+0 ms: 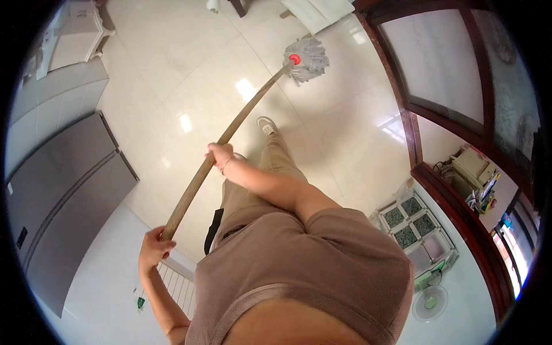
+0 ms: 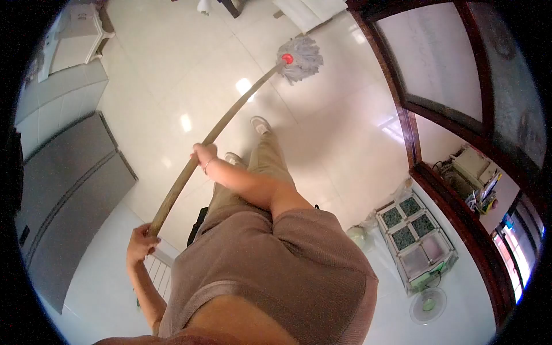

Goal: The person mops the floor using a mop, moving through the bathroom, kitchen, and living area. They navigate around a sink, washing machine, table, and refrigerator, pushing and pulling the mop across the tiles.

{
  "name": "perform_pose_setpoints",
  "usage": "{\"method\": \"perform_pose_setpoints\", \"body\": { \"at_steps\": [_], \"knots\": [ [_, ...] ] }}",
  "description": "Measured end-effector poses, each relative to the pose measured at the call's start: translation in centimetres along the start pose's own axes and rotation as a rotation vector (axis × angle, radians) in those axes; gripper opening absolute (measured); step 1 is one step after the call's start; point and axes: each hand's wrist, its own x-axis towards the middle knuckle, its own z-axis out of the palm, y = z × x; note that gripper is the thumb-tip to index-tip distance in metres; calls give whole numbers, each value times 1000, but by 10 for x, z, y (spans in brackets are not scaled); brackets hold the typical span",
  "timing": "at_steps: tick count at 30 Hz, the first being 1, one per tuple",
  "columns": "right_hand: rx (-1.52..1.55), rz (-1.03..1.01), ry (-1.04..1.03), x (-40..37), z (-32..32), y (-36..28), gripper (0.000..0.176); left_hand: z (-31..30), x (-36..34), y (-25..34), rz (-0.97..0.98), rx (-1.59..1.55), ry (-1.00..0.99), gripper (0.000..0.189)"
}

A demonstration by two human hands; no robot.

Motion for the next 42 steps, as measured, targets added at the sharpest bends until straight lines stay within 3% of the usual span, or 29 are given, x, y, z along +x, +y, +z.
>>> {"method": "perform_pose_setpoints", "body": {
  "at_steps": [5,7,11,13,15,18,22,24,27,29,32,37,39,41,42],
  "knots": [
    [136,-221,88,61,-32,-80,14,42,59,60,142,138,-101,34],
    [127,-198,94,79,-57,-124,11,69,77,83,204,114,-103,34],
    [29,-261,8,90,-113,-221,11,130,118,132,402,179,-180,37],
    [-74,-298,94,82,-140,-263,11,164,142,148,517,198,-242,43],
    [-3,-411,251,101,-165,-285,14,188,137,176,422,136,-328,47],
    [-257,-367,454,66,-178,-299,16,198,138,191,363,203,-476,50],
    [-168,-344,525,90,-203,-257,13,189,157,153,328,256,-489,54],
    [-183,-294,533,98,-206,-224,11,183,173,111,608,461,-252,52],
    [-142,-283,535,104,-196,-172,9,155,169,70,412,498,-251,47],
    [-222,-263,508,111,-188,-137,8,129,158,45,392,495,-231,44],
    [-322,-175,496,110,-153,-80,5,87,148,0,399,544,-154,41],
    [-173,-135,413,76,-65,43,8,2,122,-93,347,573,-9,40],
    [-418,-56,344,63,-36,98,17,-31,109,-145,322,533,90,37],
    [-141,72,522,69,-1,168,19,-61,89,-201,315,521,180,35],
    [-278,64,459,82,-3,208,16,-74,79,-230,285,507,205,35]
  ]
}}
